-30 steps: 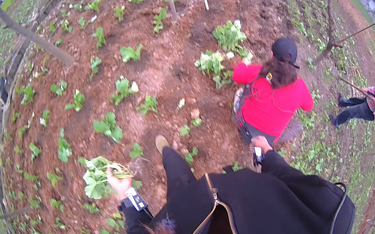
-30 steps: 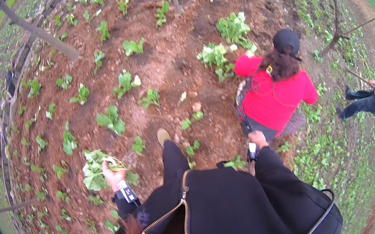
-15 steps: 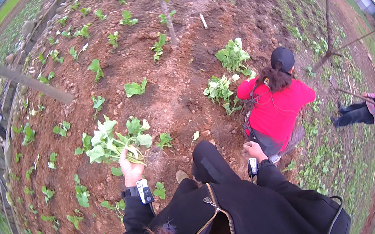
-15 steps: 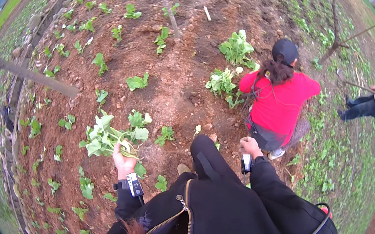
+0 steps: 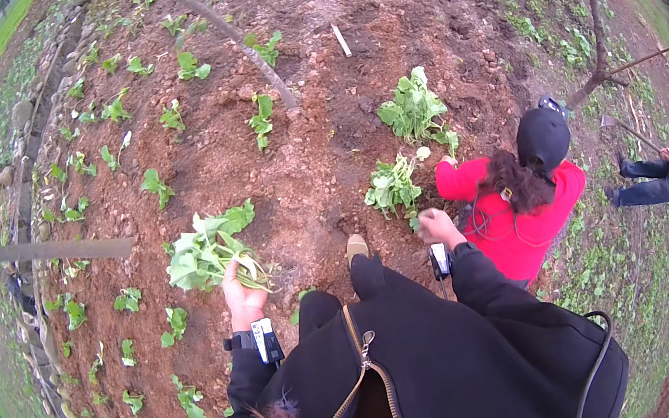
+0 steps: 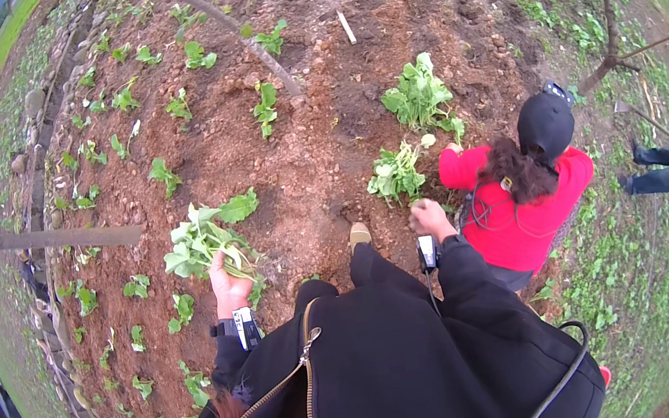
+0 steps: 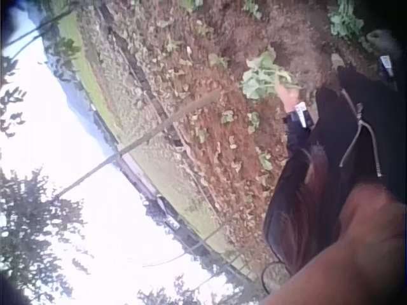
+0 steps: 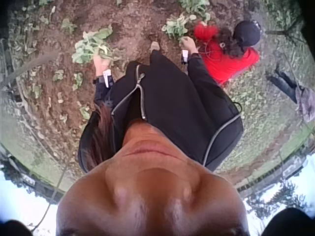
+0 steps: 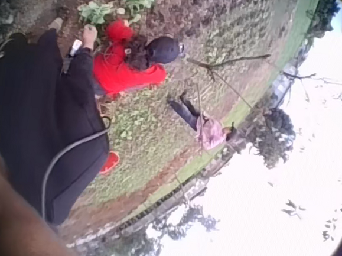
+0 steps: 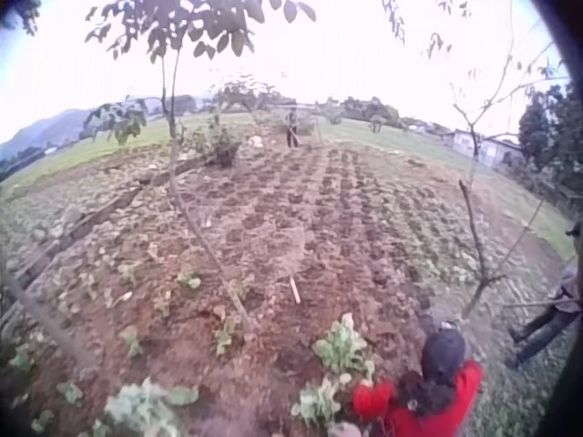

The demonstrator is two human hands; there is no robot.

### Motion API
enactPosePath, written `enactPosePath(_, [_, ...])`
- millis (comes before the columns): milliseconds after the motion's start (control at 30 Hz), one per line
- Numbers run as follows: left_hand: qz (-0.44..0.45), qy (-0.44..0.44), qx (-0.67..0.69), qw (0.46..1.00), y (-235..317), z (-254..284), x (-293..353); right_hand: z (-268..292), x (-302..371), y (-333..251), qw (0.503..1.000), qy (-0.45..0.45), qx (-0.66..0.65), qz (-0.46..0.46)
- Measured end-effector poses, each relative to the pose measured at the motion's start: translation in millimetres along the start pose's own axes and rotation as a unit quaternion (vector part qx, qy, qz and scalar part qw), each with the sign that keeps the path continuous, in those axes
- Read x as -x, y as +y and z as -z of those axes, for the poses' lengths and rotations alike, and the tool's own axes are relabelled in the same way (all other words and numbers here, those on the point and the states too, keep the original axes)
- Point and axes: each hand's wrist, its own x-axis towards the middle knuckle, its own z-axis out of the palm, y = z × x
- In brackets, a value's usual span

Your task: The person uses a hand hoe to loosen soil around leafy green plants, pulls them from the ground, and places them into a red bucket. The person repeats this process across multiple plants in the garden bed.

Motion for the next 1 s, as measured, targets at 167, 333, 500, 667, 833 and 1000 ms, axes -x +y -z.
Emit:
enactPosePath(167, [0.005,-0.044,-0.056,0.997,-4,-74,-60,-14,-38,-132,0.998,0.004,0.018,0.059])
enactPosePath(333, [0.068,-0.060,-0.101,0.991,6,-148,-123,10,-95,-68,0.991,0.076,0.103,0.043])
enactPosePath(500, [0.119,-0.077,-0.155,0.978,12,-229,-200,57,-90,17,0.873,0.002,0.488,0.013])
enactPosePath(667, [0.207,-0.082,-0.187,0.957,16,-315,-297,39,-111,-73,0.805,0.141,0.575,0.023])
enactPosePath(833, [0.248,-0.160,-0.233,0.927,23,-380,-366,-33,-196,-230,0.965,0.230,-0.042,-0.115])
enactPosePath(1000, [0.261,-0.143,-0.236,0.925,22,-435,-391,-70,-259,-325,0.984,0.139,-0.087,-0.073])
